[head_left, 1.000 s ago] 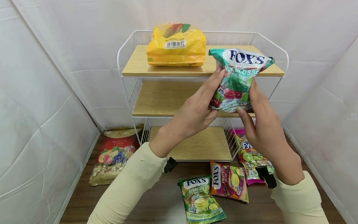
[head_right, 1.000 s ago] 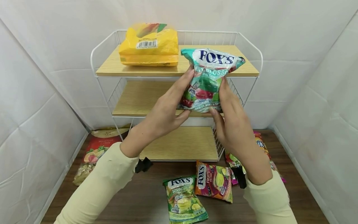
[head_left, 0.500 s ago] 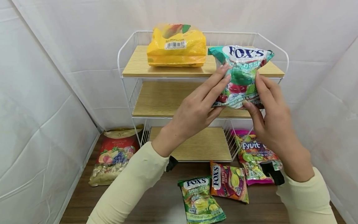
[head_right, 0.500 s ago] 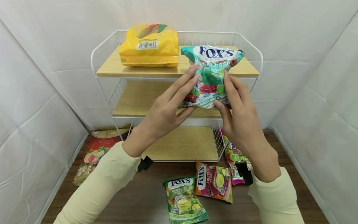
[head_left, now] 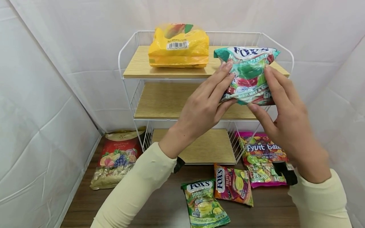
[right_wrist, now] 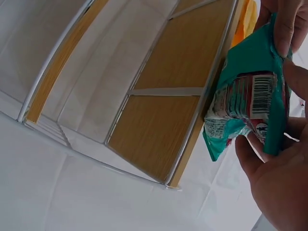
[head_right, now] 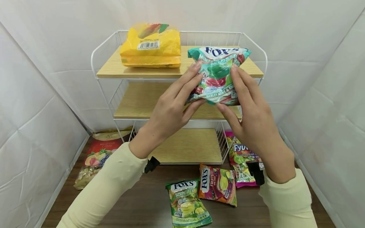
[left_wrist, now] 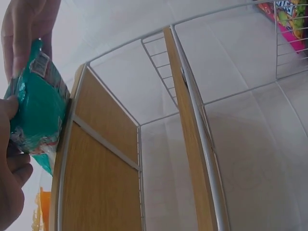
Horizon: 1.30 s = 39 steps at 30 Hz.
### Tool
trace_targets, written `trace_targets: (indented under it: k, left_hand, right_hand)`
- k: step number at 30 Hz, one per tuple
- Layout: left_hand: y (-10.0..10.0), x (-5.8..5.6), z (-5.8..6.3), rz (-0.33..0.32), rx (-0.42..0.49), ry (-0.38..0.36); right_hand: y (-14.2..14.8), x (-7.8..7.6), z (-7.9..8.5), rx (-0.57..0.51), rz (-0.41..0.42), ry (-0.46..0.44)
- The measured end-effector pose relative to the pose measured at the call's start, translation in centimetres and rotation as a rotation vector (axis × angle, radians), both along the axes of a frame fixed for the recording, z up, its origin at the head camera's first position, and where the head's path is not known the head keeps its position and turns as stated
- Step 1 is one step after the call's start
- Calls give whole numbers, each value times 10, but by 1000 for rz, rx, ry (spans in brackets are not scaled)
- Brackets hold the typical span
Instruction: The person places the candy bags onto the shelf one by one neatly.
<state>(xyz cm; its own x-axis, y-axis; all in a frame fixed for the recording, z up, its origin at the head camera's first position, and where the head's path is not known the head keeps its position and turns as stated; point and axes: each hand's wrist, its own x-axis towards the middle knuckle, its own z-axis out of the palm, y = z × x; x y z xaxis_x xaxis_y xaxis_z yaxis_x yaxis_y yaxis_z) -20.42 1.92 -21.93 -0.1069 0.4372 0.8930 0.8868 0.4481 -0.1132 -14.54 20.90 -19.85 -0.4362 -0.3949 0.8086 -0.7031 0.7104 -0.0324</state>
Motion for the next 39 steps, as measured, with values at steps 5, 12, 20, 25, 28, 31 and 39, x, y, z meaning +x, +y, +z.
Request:
trace_targets:
  k: [5, 12, 20, 25, 28, 31, 39]
  left_hand:
    - [3, -2, 1, 15, 11, 3]
    - [5, -5, 1, 11, 31, -51]
    - [8, -6, 3, 17, 38, -91]
    - [9, -5, 4, 24, 51, -36]
    - [9, -4, 4, 24, 49, -15]
    - [9, -4, 5, 39, 46, 2]
    - [10, -5, 10, 93, 66, 50]
  right_hand:
    - [-2, 3, 6, 28, 5, -2]
    - [0, -4, 7, 14, -29, 38]
    - [9, -16, 7, 8, -18, 34]
    - [10, -18, 10, -13, -7, 33]
    - [10, -17, 13, -18, -6, 42]
    - [10, -17, 16, -26, -10, 39]
    - [13, -26, 17, -30, -12, 22]
